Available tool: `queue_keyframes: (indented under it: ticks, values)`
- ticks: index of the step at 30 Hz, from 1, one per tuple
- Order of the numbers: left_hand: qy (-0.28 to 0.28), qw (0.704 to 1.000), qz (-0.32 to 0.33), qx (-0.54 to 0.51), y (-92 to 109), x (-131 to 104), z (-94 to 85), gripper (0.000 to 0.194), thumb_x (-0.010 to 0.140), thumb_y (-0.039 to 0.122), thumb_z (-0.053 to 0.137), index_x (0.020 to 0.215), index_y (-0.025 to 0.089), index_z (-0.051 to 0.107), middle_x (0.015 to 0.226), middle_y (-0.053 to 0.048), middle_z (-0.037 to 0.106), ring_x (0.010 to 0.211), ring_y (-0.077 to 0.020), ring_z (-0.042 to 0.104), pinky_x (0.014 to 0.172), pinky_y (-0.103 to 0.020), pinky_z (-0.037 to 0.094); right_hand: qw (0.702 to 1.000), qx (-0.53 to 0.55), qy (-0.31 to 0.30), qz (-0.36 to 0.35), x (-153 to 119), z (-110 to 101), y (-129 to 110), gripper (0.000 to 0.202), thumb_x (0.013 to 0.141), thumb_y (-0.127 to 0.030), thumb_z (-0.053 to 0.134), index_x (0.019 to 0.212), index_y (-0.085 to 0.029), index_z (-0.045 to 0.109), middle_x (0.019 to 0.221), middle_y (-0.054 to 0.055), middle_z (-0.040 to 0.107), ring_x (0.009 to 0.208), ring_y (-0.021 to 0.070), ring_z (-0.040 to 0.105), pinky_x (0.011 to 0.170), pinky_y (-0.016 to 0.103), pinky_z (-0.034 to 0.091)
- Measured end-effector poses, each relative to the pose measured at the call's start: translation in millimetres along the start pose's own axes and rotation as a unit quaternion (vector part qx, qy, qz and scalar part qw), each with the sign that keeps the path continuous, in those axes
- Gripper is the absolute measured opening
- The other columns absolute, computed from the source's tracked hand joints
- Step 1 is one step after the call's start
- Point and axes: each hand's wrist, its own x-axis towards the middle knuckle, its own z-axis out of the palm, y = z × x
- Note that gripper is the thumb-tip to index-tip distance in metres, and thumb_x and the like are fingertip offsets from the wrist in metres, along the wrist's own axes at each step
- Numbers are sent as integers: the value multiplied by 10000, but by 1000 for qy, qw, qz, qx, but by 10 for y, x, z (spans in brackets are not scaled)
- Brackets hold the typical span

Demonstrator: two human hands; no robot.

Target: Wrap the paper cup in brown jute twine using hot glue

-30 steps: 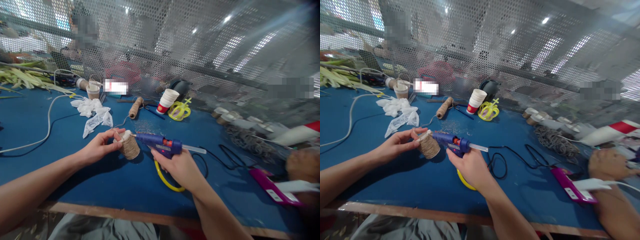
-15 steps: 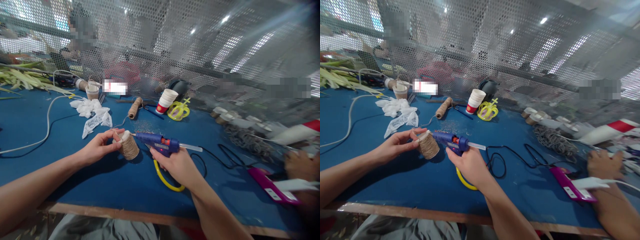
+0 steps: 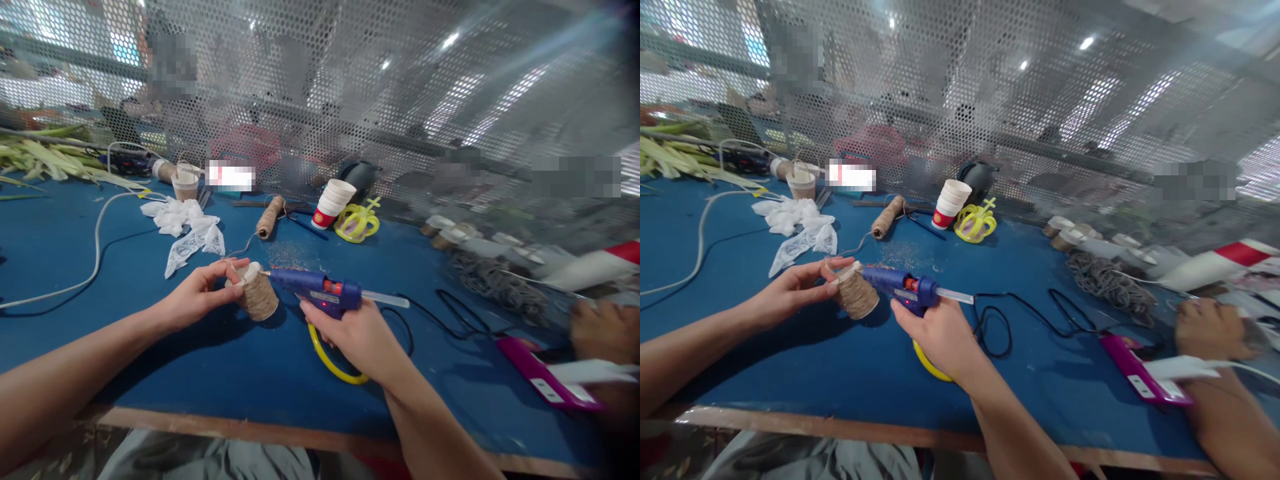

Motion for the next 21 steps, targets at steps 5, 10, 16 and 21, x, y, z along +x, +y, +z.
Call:
queue_keyframes:
  ticks: [5, 10, 16, 21]
  values:
    - [-4, 1000, 6, 1, -14, 1, 3, 162, 762, 307, 611, 696, 175, 545, 1298, -112, 517, 1303, -280, 328, 1071, -459, 160, 1000, -6, -6, -21, -33, 10, -25, 207, 752, -288, 533, 563, -206, 551, 508, 4, 582, 588, 184, 584, 573, 296, 453]
    - [-6, 1000, 11, 8, -15, -5, 2, 150, 772, 291, 599, 696, 175, 542, 1290, -122, 522, 1328, -262, 286, 1073, -450, 153, 1000, 11, -13, -12, -19, -1, -20, 207, 754, -282, 533, 566, -200, 561, 516, 2, 586, 568, 169, 571, 576, 289, 451]
    - [-1, 1000, 10, -8, -24, -3, 0, 165, 761, 312, 608, 698, 172, 549, 1284, -120, 523, 1292, -282, 340, 1057, -455, 188, 998, 41, -10, 39, 51, -9, 26, 262, 767, -306, 543, 529, -198, 523, 412, -28, 514, 419, 130, 488, 493, 269, 417]
    - [0, 1000, 15, 5, -4, -3, 13, 187, 753, 345, 612, 696, 174, 561, 1286, -127, 520, 1312, -276, 306, 1063, -438, 174, 995, 70, -12, 72, 101, 8, 32, 288, 758, -324, 553, 502, -196, 517, 385, -26, 497, 379, 122, 472, 467, 261, 404]
